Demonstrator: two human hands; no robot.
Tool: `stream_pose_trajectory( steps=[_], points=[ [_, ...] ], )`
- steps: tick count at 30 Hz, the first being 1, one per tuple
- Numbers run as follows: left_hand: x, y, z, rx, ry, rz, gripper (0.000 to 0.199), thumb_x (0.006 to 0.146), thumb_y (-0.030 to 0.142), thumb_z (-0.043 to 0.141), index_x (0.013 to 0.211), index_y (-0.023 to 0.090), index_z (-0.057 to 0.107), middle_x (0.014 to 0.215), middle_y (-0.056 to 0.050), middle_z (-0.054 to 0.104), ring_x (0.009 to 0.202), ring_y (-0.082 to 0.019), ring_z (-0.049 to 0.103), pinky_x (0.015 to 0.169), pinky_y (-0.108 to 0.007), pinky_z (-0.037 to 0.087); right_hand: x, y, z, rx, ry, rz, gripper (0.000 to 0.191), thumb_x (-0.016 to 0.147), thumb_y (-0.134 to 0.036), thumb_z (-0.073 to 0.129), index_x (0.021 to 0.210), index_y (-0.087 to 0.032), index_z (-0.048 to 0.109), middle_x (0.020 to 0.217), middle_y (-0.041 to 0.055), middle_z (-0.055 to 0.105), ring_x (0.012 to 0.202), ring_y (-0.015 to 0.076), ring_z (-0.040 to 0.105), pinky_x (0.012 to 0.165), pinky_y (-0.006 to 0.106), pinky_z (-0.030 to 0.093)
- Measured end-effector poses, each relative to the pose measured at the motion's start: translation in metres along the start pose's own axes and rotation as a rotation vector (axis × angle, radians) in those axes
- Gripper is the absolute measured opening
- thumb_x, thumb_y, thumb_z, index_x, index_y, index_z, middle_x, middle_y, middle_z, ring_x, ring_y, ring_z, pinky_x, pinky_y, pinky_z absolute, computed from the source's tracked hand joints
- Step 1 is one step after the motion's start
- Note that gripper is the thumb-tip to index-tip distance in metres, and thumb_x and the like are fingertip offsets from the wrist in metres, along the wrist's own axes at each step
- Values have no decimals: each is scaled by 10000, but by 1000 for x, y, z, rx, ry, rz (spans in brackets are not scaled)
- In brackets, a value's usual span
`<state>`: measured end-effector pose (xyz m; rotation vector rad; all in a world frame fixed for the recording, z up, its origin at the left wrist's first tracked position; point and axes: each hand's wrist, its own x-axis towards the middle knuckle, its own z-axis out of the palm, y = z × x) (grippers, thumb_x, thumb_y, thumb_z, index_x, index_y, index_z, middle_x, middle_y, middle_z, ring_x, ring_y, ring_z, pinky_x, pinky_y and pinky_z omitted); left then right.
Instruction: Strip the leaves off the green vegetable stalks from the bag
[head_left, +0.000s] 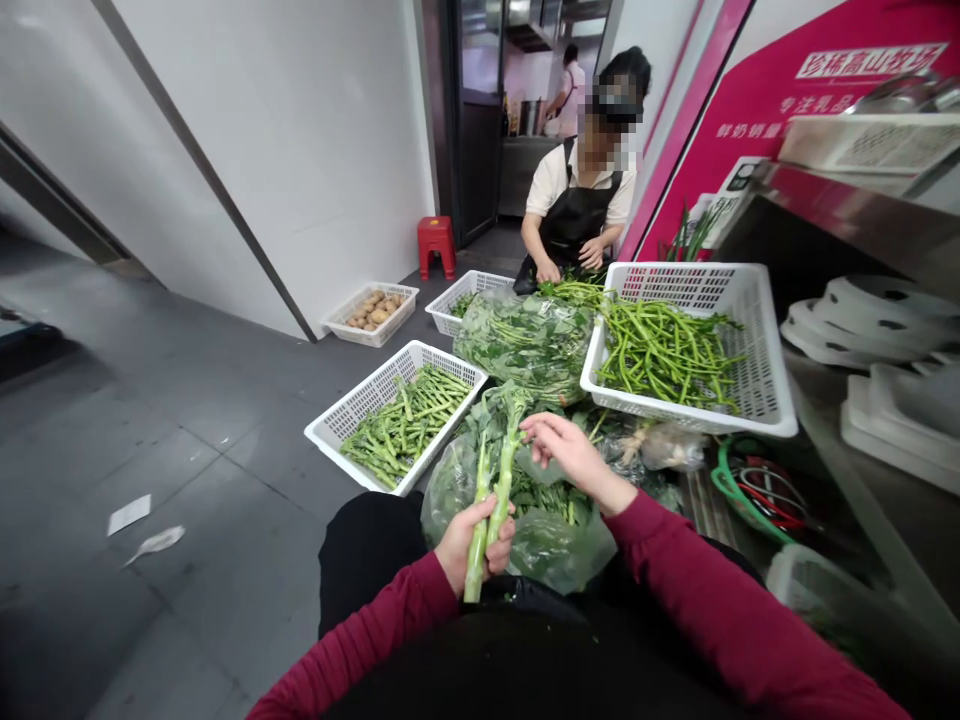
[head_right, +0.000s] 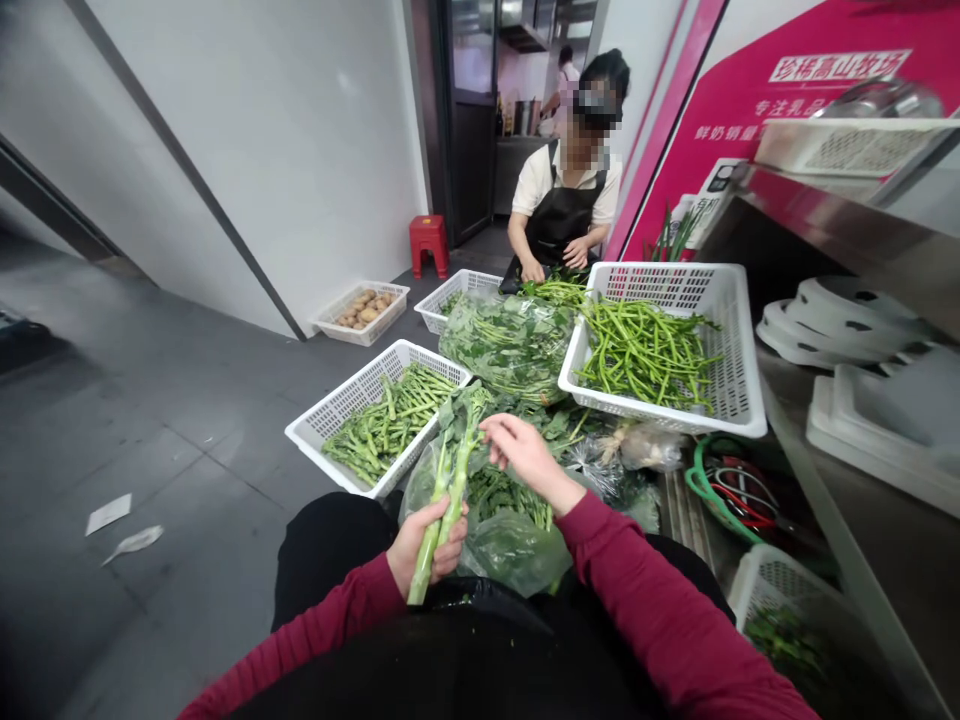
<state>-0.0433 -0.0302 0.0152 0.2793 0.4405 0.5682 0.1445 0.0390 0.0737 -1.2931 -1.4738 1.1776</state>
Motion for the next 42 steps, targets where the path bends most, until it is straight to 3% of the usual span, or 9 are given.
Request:
stream_pose_trajectory(
  steps=[6,10,15,18,26,29,32,35,42],
  points=[
    [1,-10,5,46,32,18,270,790,409,456,849,150,503,529,39,467,292,-43,320,317,-187,171,-38,-5,29,-404,283,-356,132,811,-277,455,708,-196,469,624,-5,459,570,128,419,567,263,335],
    [-3,-10,9,44,104,18,310,776,432,466,741,127,506,486,29,454,292,-48,324,317,-191,178,-70,6,47,-462,84,-516,124,814,-247,446,709,-201,493,666,34,484,629,156,444,613,289,350],
    [-10,-7,8,-26,-5,52,312,798,425,432,785,129,532,491,33,454,285,-46,321,307,-182,169,-70,-2,43,42,204,-209,90,832,-287,401,839,-216,456,684,-2,509,501,112,428,467,242,350],
    [-12,-10,4,-10,-139,26,317,805,425,414,786,138,548,481,30,458,271,-63,342,290,-185,179,-54,-15,29,312,136,-62,171,808,-334,436,923,-211,462,636,-36,485,412,76,345,372,199,256],
    [-11,-13,3,-5,-215,-3,353,831,424,361,797,141,569,484,26,470,257,-55,324,284,-178,201,-56,-28,41,441,45,73,222,717,-389,562,818,-209,481,503,-91,301,376,48,217,360,185,177],
    [-11,-13,5,24,-194,-6,346,830,421,358,810,145,565,489,22,478,263,-61,343,284,-179,202,-57,-24,41,279,88,1,188,735,-375,533,804,-209,477,534,-73,356,409,70,289,394,199,248],
    [-10,-15,8,52,-107,27,321,819,416,385,835,143,553,521,16,492,287,-61,365,298,-182,211,-65,-10,41,-85,217,-278,105,757,-302,508,788,-202,504,663,-1,482,585,134,445,554,261,356],
    [-11,-16,11,88,-62,38,325,809,437,404,837,142,537,527,21,484,297,-54,361,317,-182,212,-79,3,45,-298,188,-437,52,777,-243,476,772,-201,506,698,32,508,645,168,469,628,301,355],
    [-15,-17,20,173,-150,-33,305,806,424,412,835,145,531,525,14,493,297,-66,375,317,-185,237,-62,-8,18,167,553,-235,103,800,-325,493,830,-234,455,544,-50,402,468,108,371,467,243,313]
  ],
)
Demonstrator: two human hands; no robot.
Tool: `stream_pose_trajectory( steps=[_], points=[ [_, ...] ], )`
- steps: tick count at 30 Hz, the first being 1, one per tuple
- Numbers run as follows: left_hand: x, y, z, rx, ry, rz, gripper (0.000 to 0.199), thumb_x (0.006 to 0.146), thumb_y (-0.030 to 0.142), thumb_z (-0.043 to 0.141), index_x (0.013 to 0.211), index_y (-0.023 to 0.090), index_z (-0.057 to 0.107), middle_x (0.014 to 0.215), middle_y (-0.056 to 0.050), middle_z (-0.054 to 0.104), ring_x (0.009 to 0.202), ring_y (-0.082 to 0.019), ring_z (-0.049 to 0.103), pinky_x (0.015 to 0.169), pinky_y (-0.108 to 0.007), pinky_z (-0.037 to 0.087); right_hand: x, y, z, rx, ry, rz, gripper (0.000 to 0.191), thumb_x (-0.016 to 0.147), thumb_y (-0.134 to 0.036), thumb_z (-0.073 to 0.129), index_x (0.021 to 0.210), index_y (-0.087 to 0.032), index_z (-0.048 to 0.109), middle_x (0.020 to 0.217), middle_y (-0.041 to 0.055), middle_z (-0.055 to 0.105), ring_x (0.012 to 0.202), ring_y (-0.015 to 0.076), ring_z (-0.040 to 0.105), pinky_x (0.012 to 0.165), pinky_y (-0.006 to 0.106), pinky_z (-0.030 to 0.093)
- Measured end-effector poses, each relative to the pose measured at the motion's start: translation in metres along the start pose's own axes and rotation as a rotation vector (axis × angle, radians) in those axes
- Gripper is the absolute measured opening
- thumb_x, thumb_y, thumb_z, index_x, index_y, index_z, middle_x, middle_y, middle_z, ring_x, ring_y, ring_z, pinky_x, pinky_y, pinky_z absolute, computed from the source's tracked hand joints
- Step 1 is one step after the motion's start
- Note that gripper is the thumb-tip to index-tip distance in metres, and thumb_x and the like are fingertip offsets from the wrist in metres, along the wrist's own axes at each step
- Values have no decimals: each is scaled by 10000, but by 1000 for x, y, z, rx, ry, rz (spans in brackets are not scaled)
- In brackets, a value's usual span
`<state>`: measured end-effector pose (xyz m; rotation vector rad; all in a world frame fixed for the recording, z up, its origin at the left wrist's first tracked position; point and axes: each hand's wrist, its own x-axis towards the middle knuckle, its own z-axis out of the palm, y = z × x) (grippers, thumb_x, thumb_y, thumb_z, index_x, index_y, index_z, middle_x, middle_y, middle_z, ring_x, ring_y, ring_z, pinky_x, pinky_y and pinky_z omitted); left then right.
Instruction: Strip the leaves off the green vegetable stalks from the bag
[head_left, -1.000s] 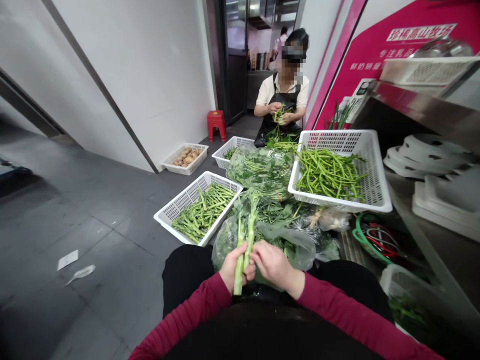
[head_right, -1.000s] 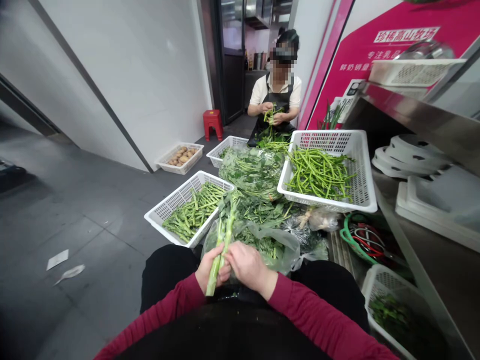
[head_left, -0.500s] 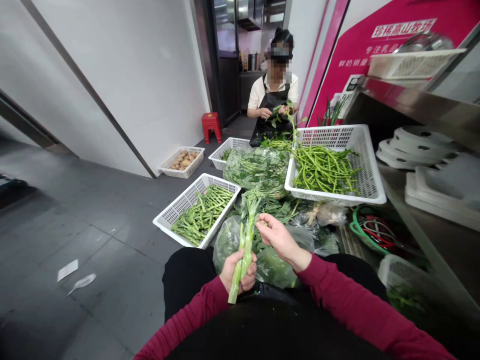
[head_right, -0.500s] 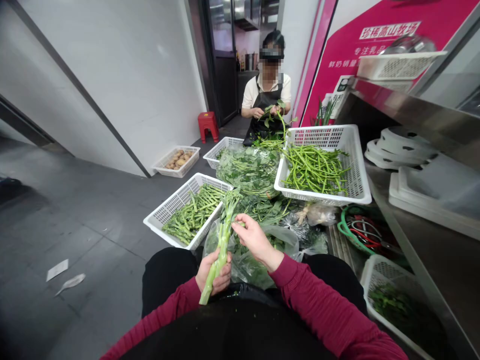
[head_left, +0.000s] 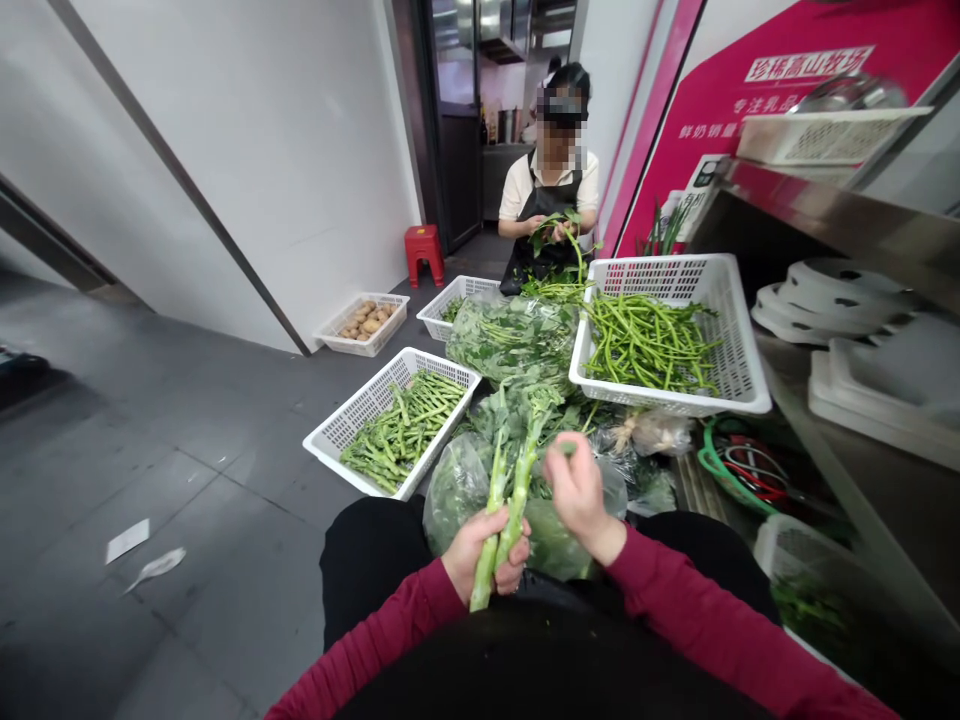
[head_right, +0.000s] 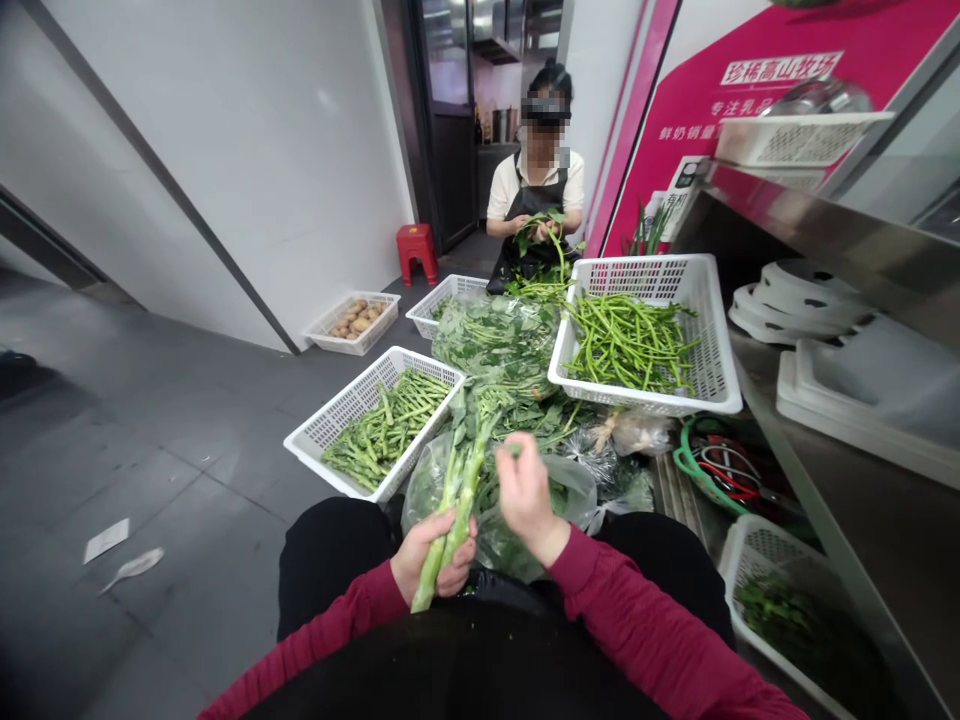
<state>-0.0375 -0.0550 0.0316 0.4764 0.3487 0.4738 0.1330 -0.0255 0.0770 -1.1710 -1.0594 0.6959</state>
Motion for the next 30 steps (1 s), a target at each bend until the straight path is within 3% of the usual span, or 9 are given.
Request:
stream_pose_trajectory(
  steps=[2,3,6,9,16,20,23,26,30],
  points=[
    [-1,-1,0,-14,-53,-42,311,813,429,398,838,150,530,525,16,485,303,-68,380,320,-182,236,27,-2,-6,231,176,80,160,780,-357,511,778,-241,401,518,-77,344,421,85,318,411,213,275],
    [-1,-2,-2,-26,-69,-63,314,816,432,390,837,151,529,525,18,480,304,-67,378,323,-180,232,38,-2,-9,322,195,141,204,757,-364,539,752,-236,380,521,-83,343,412,77,310,397,202,270],
    [-1,-4,-7,-60,-83,-97,329,817,444,378,834,152,528,522,22,472,298,-63,358,328,-183,207,48,-3,-14,476,-81,373,269,681,-345,624,741,-216,395,600,-63,443,449,72,382,418,208,323],
    [1,-5,-10,-83,-79,-111,323,805,451,398,832,156,527,517,26,471,292,-61,345,330,-186,181,32,-9,-9,596,-299,469,245,674,-294,637,792,-208,441,696,-44,480,487,67,410,435,208,327],
    [2,-4,-9,-90,-18,-109,315,792,457,424,817,157,517,504,31,475,283,-56,339,315,-185,174,16,-23,3,712,-238,483,234,666,-208,637,817,-210,459,680,-54,443,521,60,404,465,196,321],
    [3,-1,1,36,88,-88,317,775,459,457,811,147,497,497,29,494,274,-63,360,296,-187,233,19,-16,7,734,-151,468,234,648,-158,631,785,-208,448,621,-65,408,493,57,374,446,182,306],
    [3,2,9,264,254,107,282,752,417,523,798,146,460,494,20,524,282,-71,398,287,-173,249,26,-6,5,769,-111,581,187,630,-122,590,688,-188,425,566,-62,395,442,51,330,410,169,284],
    [2,3,14,449,380,247,304,707,395,592,784,162,413,482,28,536,279,-67,399,278,-156,240,32,1,-2,837,-232,759,114,653,-154,552,659,-172,439,562,-37,424,419,46,304,386,158,268],
    [3,2,19,600,436,257,329,676,396,621,777,162,413,476,38,528,279,-54,384,282,-150,241,14,11,-3,834,-444,930,109,643,-176,557,658,-177,449,521,-44,408,418,54,331,371,149,239]
  ],
)
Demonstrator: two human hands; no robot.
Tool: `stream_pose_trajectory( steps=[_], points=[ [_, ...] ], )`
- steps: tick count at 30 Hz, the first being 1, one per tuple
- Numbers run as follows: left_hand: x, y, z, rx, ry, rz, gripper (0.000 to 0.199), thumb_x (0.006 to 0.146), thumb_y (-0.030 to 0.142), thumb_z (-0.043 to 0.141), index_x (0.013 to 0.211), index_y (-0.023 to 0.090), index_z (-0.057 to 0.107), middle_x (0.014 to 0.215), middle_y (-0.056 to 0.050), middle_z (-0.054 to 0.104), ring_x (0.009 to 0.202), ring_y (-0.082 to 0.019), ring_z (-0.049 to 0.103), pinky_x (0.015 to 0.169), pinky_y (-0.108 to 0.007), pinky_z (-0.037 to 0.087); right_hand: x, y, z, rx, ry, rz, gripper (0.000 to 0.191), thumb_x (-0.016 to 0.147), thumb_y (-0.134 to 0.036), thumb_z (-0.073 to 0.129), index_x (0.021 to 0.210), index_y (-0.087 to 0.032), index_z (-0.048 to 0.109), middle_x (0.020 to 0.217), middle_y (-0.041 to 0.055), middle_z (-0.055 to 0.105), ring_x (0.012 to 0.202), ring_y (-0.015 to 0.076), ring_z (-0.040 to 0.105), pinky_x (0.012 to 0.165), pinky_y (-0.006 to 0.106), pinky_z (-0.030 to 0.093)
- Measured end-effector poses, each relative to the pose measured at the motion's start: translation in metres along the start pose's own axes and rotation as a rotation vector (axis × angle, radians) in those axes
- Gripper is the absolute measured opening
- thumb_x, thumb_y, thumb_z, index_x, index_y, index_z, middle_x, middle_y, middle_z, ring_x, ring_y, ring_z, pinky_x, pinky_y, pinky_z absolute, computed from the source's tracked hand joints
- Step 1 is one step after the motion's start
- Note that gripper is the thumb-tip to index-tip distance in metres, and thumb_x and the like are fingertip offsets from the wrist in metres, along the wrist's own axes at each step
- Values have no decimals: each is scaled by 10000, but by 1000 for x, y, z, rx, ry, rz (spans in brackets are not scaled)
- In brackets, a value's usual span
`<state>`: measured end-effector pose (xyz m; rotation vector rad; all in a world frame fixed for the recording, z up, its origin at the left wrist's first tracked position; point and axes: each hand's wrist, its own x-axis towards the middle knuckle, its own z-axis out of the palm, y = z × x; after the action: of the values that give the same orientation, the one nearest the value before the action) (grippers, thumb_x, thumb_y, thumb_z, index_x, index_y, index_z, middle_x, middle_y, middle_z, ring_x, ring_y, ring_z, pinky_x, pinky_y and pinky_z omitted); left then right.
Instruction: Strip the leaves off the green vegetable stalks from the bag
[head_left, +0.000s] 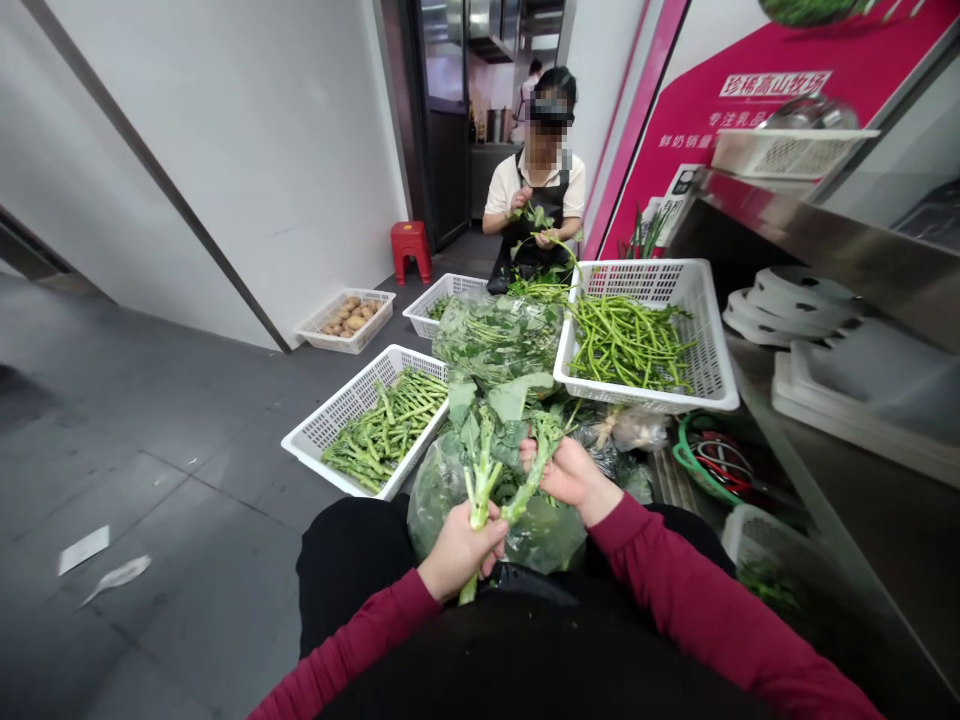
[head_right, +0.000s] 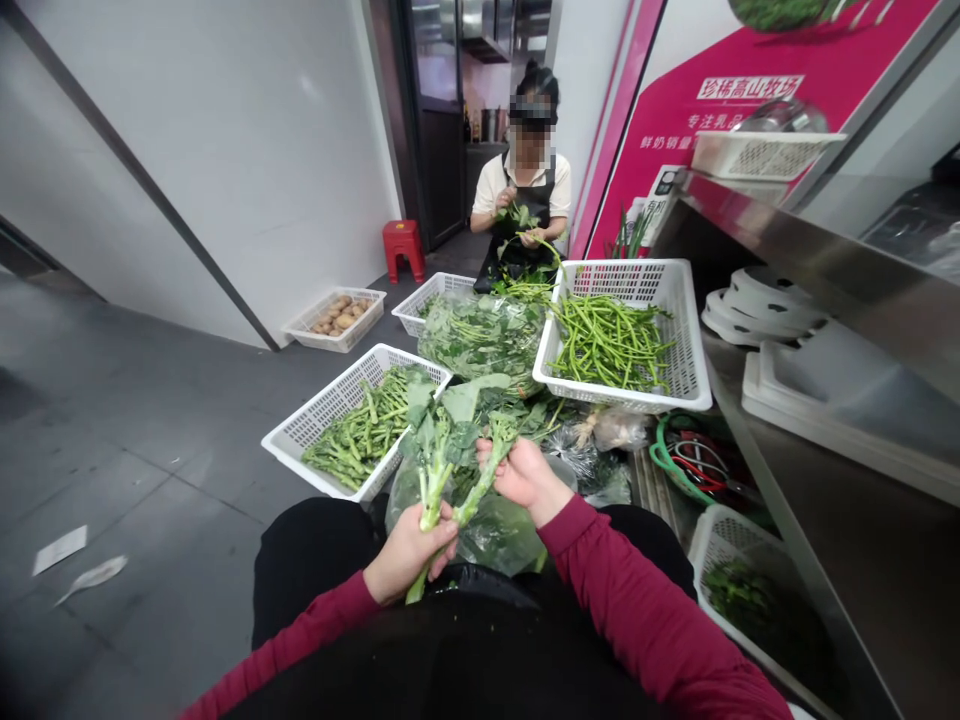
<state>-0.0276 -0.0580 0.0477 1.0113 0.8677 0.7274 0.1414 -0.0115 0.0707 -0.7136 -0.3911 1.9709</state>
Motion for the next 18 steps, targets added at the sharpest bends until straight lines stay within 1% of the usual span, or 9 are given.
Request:
stream_pose_trajectory(
  steps=[2,3,4,5,7,9,11,14,18],
  points=[
    [2,5,1,66,80,8,326,670,394,620,774,158,420,465,51,509,286,-47,370,292,-151,244,-5,22,-2,-80,-17,181,118,611,-138,563,649,-167,455,508,-39,418,405,54,337,358,150,212],
    [4,10,1,109,138,19,319,670,392,614,777,155,428,460,57,498,294,-46,365,302,-154,252,-8,32,-3,-113,-17,246,129,592,-108,562,655,-160,461,513,-35,430,398,52,335,353,149,196],
    [6,14,1,164,197,38,312,671,388,608,783,150,440,460,61,491,307,-46,363,316,-159,265,-11,38,-4,-129,-4,259,149,576,-83,557,668,-156,466,529,-29,447,396,49,337,350,148,185],
    [7,18,0,229,251,62,304,670,382,603,791,144,456,465,60,490,326,-48,368,335,-166,284,-14,41,-5,-135,24,217,173,564,-66,550,685,-157,467,552,-25,463,400,49,347,349,147,186],
    [9,24,-3,362,336,111,294,657,367,606,798,132,499,489,50,506,376,-57,397,390,-180,328,-19,34,-5,-156,88,27,195,569,-68,541,712,-173,459,587,-32,467,430,59,385,359,153,231],
    [11,24,-5,461,387,143,281,642,354,610,790,127,536,530,33,532,449,-76,444,462,-196,368,-23,15,-4,-206,111,-191,149,618,-111,543,698,-182,440,589,-38,448,466,79,418,377,178,296],
    [11,19,-7,522,431,153,274,640,354,601,789,127,562,570,18,554,525,-99,485,528,-211,392,-26,-3,0,-274,98,-315,137,671,-161,559,698,-187,427,596,-38,439,501,95,439,398,201,341],
    [13,10,-9,567,467,174,292,647,377,590,810,134,585,609,8,575,596,-122,521,583,-226,407,-26,-12,7,-267,122,-386,215,694,-216,601,742,-206,392,620,-45,445,516,96,442,382,183,319],
    [15,4,-11,507,479,197,279,622,364,625,783,142,577,637,10,584,597,-110,520,584,-218,407,-21,-7,9,-83,230,-381,254,685,-182,582,720,-213,332,589,-48,440,460,80,406,348,153,249]
  ],
)
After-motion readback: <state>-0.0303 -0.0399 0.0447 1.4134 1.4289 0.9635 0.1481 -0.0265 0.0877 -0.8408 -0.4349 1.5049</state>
